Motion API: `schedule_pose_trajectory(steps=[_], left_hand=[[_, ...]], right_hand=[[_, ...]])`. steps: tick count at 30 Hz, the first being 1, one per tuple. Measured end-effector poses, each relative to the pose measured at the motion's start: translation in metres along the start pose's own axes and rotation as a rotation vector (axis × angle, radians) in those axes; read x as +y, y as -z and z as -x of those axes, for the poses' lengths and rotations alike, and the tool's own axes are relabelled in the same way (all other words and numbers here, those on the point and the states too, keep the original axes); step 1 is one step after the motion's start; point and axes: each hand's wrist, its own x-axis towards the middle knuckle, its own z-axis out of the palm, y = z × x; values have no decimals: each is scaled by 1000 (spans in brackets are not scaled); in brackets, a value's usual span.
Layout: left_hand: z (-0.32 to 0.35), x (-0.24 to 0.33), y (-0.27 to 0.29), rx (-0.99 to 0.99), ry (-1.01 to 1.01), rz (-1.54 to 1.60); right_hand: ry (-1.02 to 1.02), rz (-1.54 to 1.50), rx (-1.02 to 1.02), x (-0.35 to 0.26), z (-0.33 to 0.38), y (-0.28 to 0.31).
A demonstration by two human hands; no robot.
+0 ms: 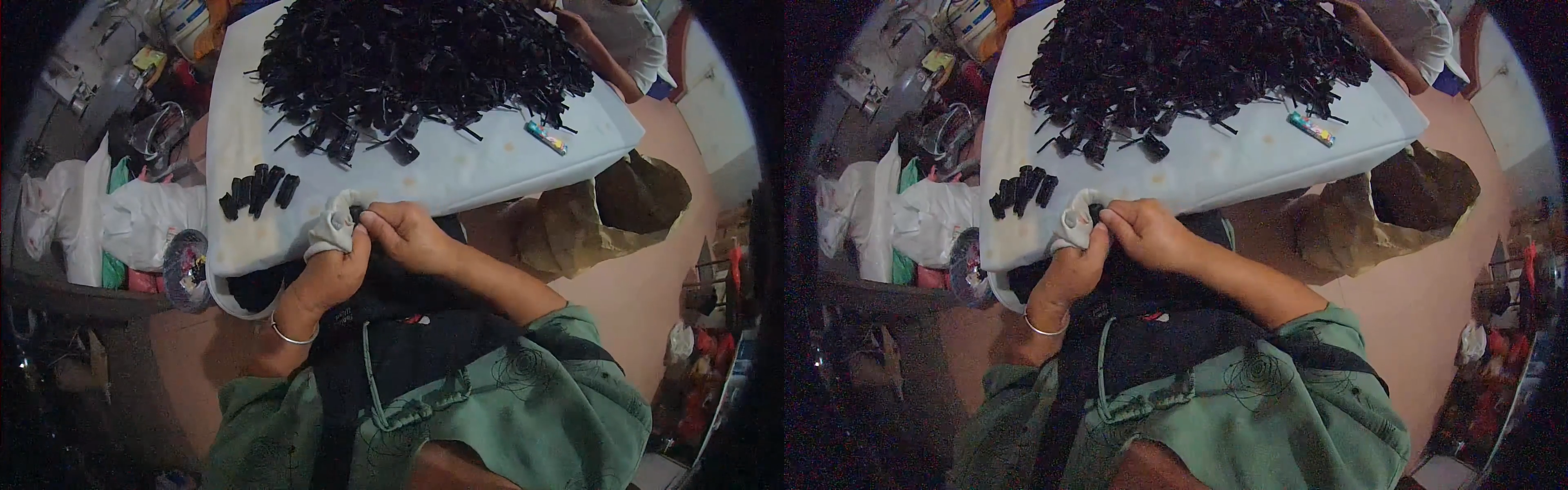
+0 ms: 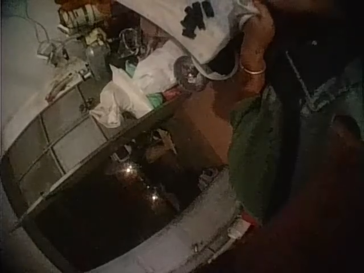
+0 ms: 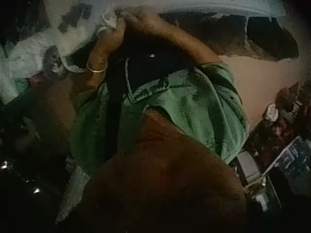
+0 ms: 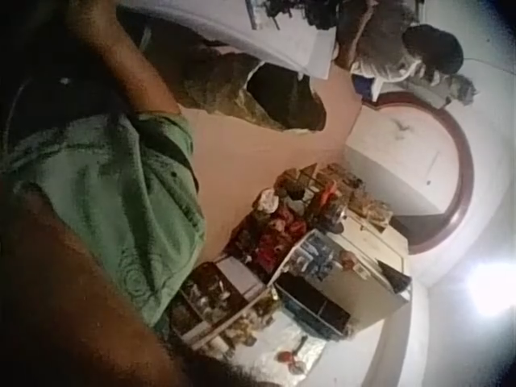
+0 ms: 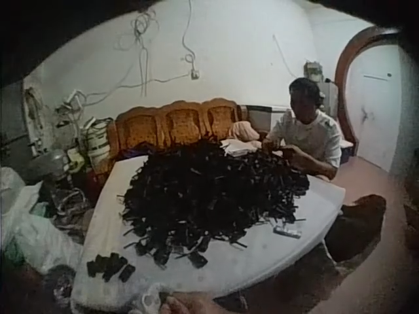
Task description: Wiping and sorting small black plastic components from a table into a collection container.
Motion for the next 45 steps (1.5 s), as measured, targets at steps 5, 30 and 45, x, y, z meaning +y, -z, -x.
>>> schedule_pose_trajectory(steps=[5, 30, 45], left_hand=[[3, -3, -3, 45, 37, -61], [-29, 18, 19, -360, 151, 160], [-16, 19, 3, -86, 369, 737]], right_hand=[[-97, -187, -14, 3, -6, -7], [-7, 219, -122, -22, 4, 62], [197, 267, 382, -16, -1, 17]])
